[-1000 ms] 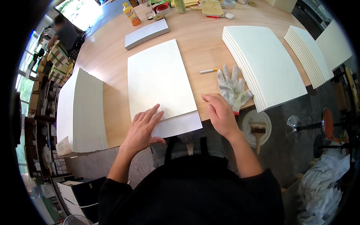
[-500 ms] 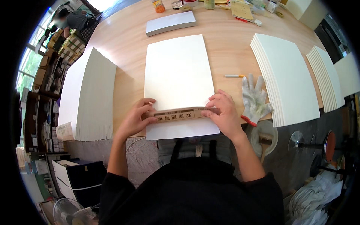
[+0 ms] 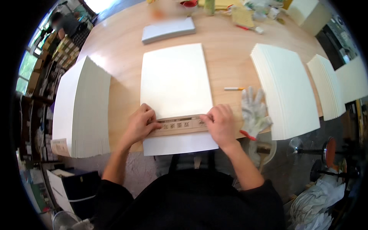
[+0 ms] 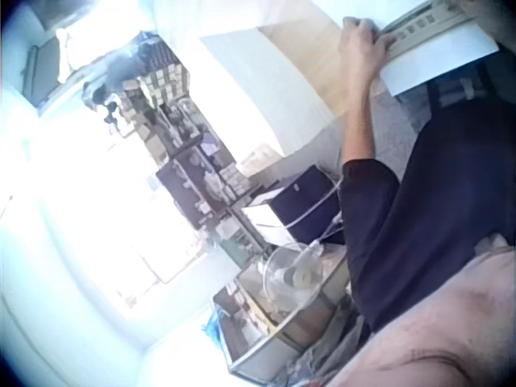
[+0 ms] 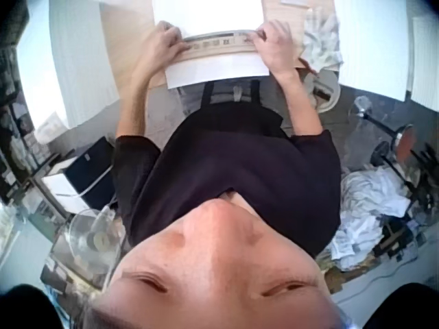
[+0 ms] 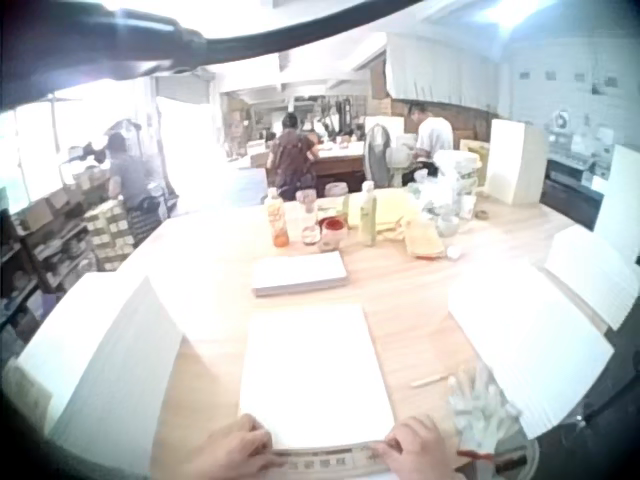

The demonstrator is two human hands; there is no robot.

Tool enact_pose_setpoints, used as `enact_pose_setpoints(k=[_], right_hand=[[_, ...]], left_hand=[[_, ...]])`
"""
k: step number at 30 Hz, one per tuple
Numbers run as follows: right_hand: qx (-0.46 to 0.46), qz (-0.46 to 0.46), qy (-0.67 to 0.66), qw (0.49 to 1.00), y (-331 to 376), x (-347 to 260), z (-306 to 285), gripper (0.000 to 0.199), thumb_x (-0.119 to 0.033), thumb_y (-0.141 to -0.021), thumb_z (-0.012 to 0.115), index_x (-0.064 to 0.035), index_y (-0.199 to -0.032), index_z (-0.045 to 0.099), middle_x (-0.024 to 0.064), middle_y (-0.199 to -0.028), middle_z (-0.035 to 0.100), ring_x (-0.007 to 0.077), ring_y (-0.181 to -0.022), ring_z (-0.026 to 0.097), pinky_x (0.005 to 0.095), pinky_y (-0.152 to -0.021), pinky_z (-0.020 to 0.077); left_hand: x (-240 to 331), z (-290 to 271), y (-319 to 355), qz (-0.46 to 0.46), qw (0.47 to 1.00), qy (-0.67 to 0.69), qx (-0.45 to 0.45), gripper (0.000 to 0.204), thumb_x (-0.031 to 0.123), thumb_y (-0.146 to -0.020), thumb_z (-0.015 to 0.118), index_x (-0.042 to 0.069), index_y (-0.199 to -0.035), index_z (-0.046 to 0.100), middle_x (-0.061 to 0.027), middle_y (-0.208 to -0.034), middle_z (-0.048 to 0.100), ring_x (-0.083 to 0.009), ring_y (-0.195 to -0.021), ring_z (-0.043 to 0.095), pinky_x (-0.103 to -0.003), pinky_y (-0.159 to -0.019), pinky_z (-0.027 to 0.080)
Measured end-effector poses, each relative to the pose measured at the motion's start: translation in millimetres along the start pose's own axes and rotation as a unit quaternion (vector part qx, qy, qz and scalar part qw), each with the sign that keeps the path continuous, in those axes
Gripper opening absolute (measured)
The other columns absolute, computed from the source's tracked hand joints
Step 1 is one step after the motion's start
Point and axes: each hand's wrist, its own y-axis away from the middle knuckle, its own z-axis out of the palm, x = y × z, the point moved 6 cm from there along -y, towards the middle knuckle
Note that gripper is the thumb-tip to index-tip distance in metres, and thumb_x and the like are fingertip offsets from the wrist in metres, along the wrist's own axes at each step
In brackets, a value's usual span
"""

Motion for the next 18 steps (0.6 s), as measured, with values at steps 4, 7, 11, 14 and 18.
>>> enact_pose_setpoints(k=[4, 7, 11, 14, 18], right_hand=[[-0.023, -0.046, 0.009, 0.999, -5.9, 5.3, 0.4, 0.026, -0.019, -0.083, 0.084, -0.0056, -0.081, 0.062, 0.0108, -0.086, 0.063, 0.0332, -0.090, 0.059, 0.0442, -0.081, 0.0491], [-0.072, 0.030, -0.063, 0.995, -17.7, 23.1, -23.7, 0.020, -0.019, -0.086, 0.080, -0.0054, -0.093, 0.067, 0.0127, -0.093, 0.066, 0.0348, -0.099, 0.064, 0.0455, -0.087, 0.0526], [0.020, 0.069, 0.003, 0.997, -11.3, 58.5, -85.6, 0.017, -0.016, -0.089, 0.076, -0.0062, -0.101, 0.069, 0.0131, -0.098, 0.067, 0.0357, -0.100, 0.066, 0.0477, -0.086, 0.0549], [0.025, 0.044, 0.179, 0.983, 12.2, 90.2, -94.5, 0.015, -0.013, -0.092, 0.072, -0.0070, -0.106, 0.071, 0.0126, -0.102, 0.068, 0.0361, -0.099, 0.067, 0.0482, -0.084, 0.0557], [0.065, -0.006, 0.185, 0.981, 30.9, 54.4, -96.3, 0.017, -0.010, -0.092, 0.072, -0.0078, -0.108, 0.071, 0.0117, -0.102, 0.067, 0.0360, -0.093, 0.066, 0.0469, -0.079, 0.0541]], left_hand=[[54.5, 0.8, -33.9, 0.257, 0.912, -0.317, -0.046, 0.071, 0.037, -0.080, 0.089, 0.024, -0.141, 0.055, -0.0091, -0.112, 0.066, -0.0247, -0.095, 0.068, -0.039, -0.088, 0.052], [96.2, 30.8, -55.3, 0.340, 0.809, -0.462, -0.132, 0.113, 0.039, -0.079, 0.089, 0.051, -0.167, 0.020, -0.0044, -0.127, 0.063, -0.0229, -0.112, 0.066, -0.037, -0.100, 0.047], [115.6, 28.7, -65.2, 0.301, 0.794, -0.482, -0.218, 0.131, 0.035, -0.066, 0.097, 0.056, -0.166, 0.014, -0.0025, -0.124, 0.065, -0.0209, -0.112, 0.065, -0.033, -0.093, 0.047], [113.5, 34.8, -68.1, 0.315, 0.798, -0.473, -0.203, 0.140, 0.036, -0.058, 0.099, 0.057, -0.166, 0.013, -0.0029, -0.123, 0.066, -0.0198, -0.113, 0.064, -0.031, -0.090, 0.048], [100.7, 37.4, -67.1, 0.322, 0.811, -0.449, -0.193, 0.136, 0.035, -0.057, 0.099, 0.056, -0.165, 0.019, -0.0024, -0.124, 0.065, -0.0202, -0.114, 0.064, -0.032, -0.091, 0.048]])
